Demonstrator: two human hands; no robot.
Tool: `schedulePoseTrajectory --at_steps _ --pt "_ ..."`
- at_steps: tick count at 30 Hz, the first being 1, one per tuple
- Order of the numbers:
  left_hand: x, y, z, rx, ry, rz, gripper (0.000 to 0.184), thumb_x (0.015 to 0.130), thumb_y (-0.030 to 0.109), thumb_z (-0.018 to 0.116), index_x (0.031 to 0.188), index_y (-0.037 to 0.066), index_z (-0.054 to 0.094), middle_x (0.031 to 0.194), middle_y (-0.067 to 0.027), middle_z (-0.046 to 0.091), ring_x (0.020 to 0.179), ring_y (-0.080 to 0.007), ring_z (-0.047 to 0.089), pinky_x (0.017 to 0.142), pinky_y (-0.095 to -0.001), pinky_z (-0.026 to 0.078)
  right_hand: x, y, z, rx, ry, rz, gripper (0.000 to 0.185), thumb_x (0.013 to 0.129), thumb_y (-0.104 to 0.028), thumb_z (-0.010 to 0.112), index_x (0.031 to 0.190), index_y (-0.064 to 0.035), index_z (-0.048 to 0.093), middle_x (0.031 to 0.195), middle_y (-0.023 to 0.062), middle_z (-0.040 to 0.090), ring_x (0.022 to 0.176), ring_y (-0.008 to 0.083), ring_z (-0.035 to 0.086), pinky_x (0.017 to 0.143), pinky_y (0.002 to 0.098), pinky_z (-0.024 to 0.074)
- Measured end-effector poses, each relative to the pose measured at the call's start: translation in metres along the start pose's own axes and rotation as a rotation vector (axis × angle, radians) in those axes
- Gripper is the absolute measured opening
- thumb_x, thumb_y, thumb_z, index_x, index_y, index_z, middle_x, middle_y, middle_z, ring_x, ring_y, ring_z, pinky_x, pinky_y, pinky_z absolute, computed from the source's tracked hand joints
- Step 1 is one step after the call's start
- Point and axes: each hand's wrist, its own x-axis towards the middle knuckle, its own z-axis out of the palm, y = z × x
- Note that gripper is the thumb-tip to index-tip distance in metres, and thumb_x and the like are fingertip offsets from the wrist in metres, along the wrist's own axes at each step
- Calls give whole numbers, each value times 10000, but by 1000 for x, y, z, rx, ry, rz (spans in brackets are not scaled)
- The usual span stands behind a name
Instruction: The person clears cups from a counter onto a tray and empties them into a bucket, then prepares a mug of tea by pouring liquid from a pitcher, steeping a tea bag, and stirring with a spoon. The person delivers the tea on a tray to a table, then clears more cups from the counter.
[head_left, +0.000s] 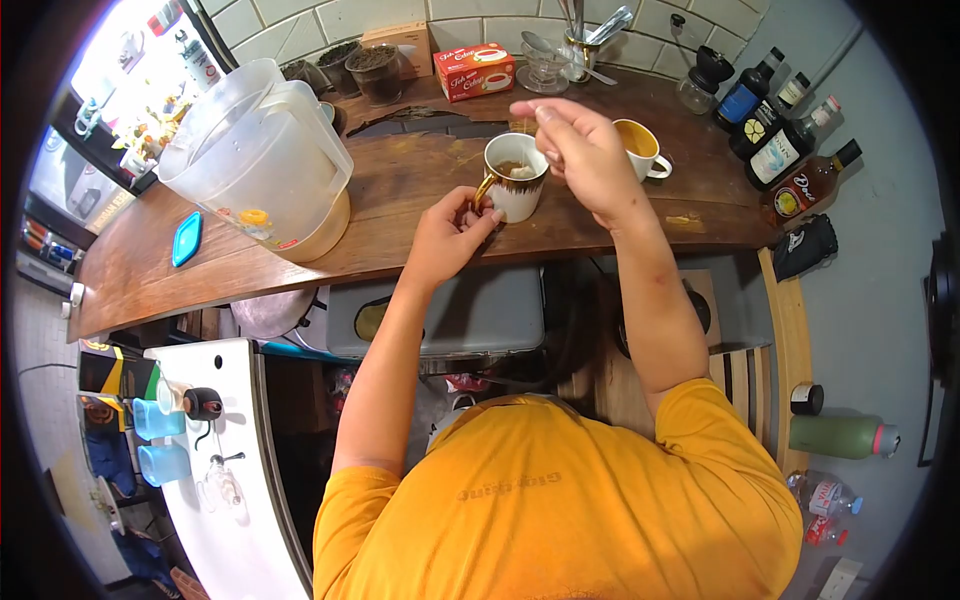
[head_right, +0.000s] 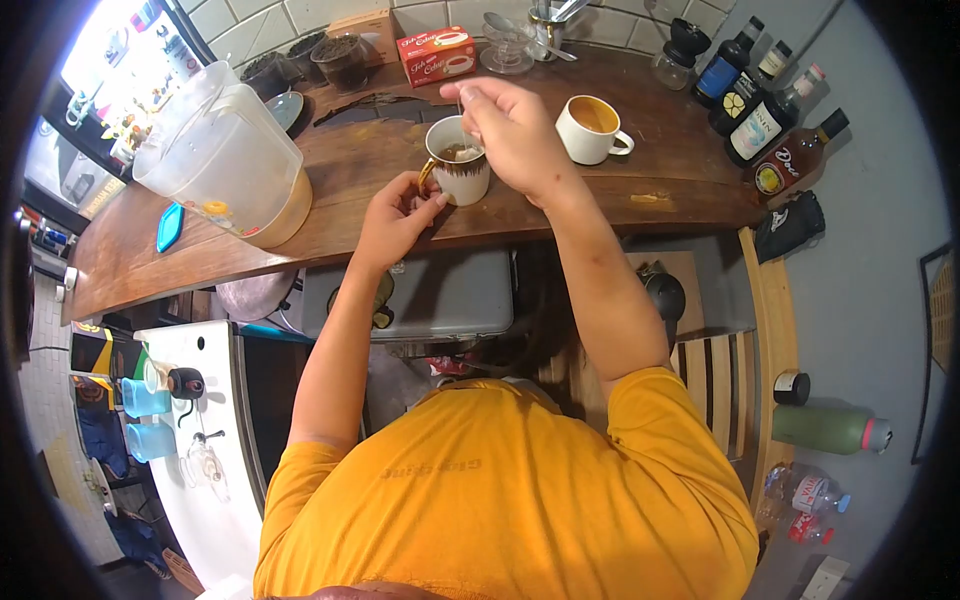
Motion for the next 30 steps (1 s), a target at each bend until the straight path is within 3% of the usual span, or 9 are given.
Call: schedulePoseTrajectory --at_steps 7,9,10,12,30 --pt "-1 3 0 -9 -3 -3 139 838 108 694 877 28 587 685 83 448 610 -15 365 550 -185 325 11 -56 -3 -2 -10 -165 312 990 -213 443 1120 14 613 648 -51 455 584 28 385 541 203 342" --pt "-1 4 1 -9 -7 -10 140 838 108 694 880 26 588 687 83 448 611 -15 365 552 -184 327 14 -65 2 -77 12 -173 316 1000 -200 426 1172 3 597 630 -81 362 558 11 285 504 179 247" --pt "-1 4 0 -9 -7 -17 141 838 107 694 883 25 588 690 83 449 611 -15 365 553 -184 328 16 -67 1 -76 12 -174 316 1000 -200 426 1172 3 597 630 -81 362 558 11 285 504 179 247" --pt "-1 3 0 -9 -4 -16 140 838 106 694 884 25 589 689 83 448 611 -15 363 554 -183 329 20 -70 0 -48 -44 -177 294 1010 -164 405 1158 45 550 679 -46 442 590 40 377 553 187 343" --pt "-1 2 -1 -60 -35 -20 123 848 83 681 902 23 588 681 86 449 601 -6 357 544 -175 318 25 -70 0 -112 -22 -202 282 1004 -160 425 1098 53 584 657 -54 421 592 40 374 549 188 325"
